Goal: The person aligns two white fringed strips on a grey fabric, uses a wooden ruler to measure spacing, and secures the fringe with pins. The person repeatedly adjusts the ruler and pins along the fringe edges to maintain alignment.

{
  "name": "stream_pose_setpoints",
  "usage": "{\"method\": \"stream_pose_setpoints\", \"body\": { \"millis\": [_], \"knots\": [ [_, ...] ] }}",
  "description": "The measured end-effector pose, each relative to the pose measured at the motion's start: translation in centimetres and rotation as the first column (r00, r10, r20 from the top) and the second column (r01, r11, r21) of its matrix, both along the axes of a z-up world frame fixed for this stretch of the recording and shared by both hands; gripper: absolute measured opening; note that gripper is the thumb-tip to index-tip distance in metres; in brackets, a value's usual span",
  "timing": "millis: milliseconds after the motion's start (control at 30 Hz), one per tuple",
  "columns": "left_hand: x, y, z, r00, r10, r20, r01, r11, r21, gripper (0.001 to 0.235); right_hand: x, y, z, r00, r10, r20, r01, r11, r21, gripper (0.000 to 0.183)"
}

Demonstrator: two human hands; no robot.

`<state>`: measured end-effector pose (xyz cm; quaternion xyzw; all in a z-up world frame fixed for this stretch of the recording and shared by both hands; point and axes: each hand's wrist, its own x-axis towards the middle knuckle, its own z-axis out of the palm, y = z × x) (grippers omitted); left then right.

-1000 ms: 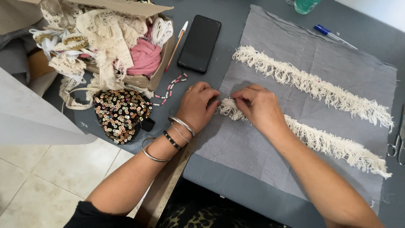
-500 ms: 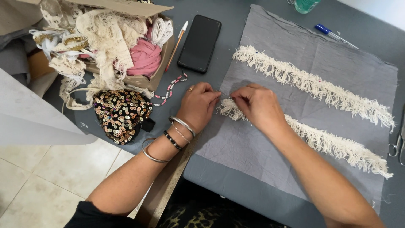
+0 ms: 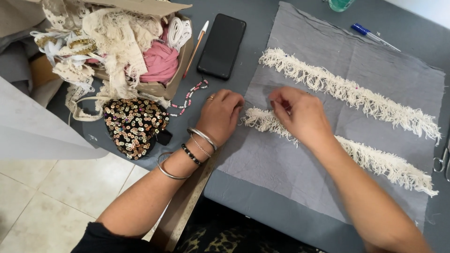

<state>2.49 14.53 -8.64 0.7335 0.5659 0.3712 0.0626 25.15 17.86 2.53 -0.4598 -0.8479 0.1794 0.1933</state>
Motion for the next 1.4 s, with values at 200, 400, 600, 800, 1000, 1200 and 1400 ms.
{"method": "stream_pose_setpoints", "body": {
  "millis": [200,400,600,800,1000,1200,1400],
  "knots": [
    [0.3,-0.5,1.6,0.999,-0.021,-0.05,0.019,0.999,-0.042,0.008,-0.1,-0.4,0.6,0.98,0.185,-0.067,-0.184,0.983,0.023,0.022],
    [2.2,-0.3,3.8,0.994,-0.041,-0.104,0.019,0.978,-0.206,0.019,0.3,-0.2,1.1,0.979,0.192,-0.07,-0.189,0.981,0.039,0.02],
    [1.5,0.0,4.0,0.992,-0.115,-0.06,0.102,0.976,-0.194,0.009,1.4,-0.1,1.2,0.981,0.187,-0.055,-0.19,0.98,-0.052,0.021],
    [0.9,0.0,5.9,0.977,-0.212,-0.026,0.192,0.925,-0.329,0.013,2.4,0.0,0.5,0.981,0.162,-0.11,-0.175,0.976,-0.13,0.018],
    [0.8,-0.5,7.9,0.965,-0.247,0.092,0.263,0.876,-0.405,0.012,3.3,0.1,-0.2,0.967,0.207,-0.149,-0.228,0.963,-0.143,0.019],
    [-1.0,0.4,8.0,0.918,-0.255,0.305,0.375,0.809,-0.452,0.019,3.4,-0.7,1.0,0.948,0.252,-0.193,-0.298,0.915,-0.272,0.014],
    [0.4,2.5,3.9,0.976,-0.07,-0.208,0.005,0.955,-0.297,0.012,2.4,0.6,-2.5,0.976,0.157,-0.15,-0.175,0.978,-0.116,0.013]
  ]
}}
